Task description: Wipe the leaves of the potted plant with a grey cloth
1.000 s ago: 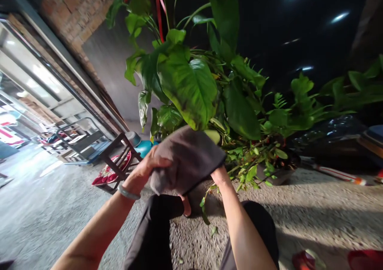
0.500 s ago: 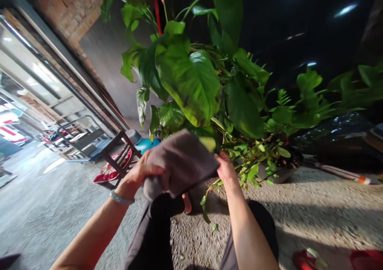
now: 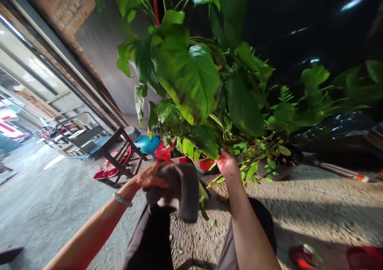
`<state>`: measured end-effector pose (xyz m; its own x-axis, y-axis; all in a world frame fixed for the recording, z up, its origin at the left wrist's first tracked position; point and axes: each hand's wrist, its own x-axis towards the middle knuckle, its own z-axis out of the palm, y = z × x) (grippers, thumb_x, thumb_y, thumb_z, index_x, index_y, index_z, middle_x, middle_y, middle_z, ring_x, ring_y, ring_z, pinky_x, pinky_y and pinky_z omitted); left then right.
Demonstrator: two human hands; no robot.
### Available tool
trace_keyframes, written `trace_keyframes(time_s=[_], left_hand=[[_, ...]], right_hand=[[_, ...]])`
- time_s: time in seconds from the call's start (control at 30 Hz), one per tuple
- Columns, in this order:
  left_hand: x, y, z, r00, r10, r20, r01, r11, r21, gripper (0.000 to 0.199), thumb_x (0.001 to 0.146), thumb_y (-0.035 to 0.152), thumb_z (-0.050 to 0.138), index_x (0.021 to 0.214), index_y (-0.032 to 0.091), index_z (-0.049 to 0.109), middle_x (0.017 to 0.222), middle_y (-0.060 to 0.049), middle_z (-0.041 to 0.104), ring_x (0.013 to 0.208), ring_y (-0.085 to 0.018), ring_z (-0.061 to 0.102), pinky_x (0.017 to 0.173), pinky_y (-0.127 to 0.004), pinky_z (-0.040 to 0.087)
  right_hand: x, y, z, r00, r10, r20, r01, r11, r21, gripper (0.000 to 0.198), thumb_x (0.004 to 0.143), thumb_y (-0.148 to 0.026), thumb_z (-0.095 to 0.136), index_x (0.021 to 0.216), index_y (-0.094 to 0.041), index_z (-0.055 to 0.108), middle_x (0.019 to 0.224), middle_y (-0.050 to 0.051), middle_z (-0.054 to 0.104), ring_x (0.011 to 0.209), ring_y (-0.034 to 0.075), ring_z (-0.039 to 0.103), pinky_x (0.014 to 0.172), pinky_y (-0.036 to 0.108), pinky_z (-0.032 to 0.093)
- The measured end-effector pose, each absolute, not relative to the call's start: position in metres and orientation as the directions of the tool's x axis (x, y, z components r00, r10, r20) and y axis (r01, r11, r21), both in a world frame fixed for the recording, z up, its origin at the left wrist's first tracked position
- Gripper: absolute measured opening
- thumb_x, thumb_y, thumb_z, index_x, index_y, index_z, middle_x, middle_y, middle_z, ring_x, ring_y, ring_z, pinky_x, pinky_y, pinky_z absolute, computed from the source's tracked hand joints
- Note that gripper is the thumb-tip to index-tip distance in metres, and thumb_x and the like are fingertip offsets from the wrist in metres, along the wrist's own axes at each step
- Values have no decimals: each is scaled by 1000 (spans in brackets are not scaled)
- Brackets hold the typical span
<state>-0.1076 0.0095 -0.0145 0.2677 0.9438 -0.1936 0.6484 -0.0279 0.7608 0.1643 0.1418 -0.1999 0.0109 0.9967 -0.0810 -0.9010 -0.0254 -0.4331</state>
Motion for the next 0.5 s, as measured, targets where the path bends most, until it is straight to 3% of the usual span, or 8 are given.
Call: trace_keyframes(time_s=[0.1,0.17,0.27,0.33,0.43,0.5], left_hand=[[-97,42,-16,48,996,75,685,-88,723,60,68,32,86,126,20,77,112,-4,81,109,-32,74,94,-39,61],[-82,66,-28,-55,984,172,765,-69,641,63,72,29,86,133,18,73,119,-8,80,115,-33,73,99,-40,60],[-69,82,-55,-132,988,86,896,82,436,69,72,22,85,139,13,70,113,-12,80,115,-36,75,98,-42,60],[-74,75,-65,-93,996,-15,929,92,360,65,68,17,85,132,13,74,104,-10,81,108,-36,77,92,-41,60],[-93,50,-58,121,981,-154,869,-29,493,50,64,15,85,114,17,82,92,-4,81,94,-32,79,78,-35,61],[-101,39,-43,243,958,-153,785,-102,611,47,63,18,85,110,20,83,92,-1,82,90,-29,78,75,-33,61]], right_hand=[[164,142,-202,15,991,-133,-921,-38,-387,23,72,-12,84,85,-29,77,88,-5,85,99,19,81,96,37,65],[161,140,-202,5,994,-107,-921,-37,-389,23,72,-12,84,87,-29,78,90,-4,86,105,22,80,102,43,64],[157,138,-202,-1,998,-70,-914,-29,-404,25,71,-12,84,87,-29,77,93,-3,86,106,24,80,101,46,65],[155,138,-201,3,996,-86,-915,-32,-403,27,68,-9,83,85,-30,77,91,-4,86,97,21,82,94,41,68],[154,140,-201,5,992,-124,-917,-45,-396,29,65,-7,83,82,-30,76,86,-5,85,86,18,81,80,32,70],[155,141,-203,3,991,-137,-917,-52,-396,29,65,-8,84,83,-29,76,86,-5,85,85,17,81,75,28,69]])
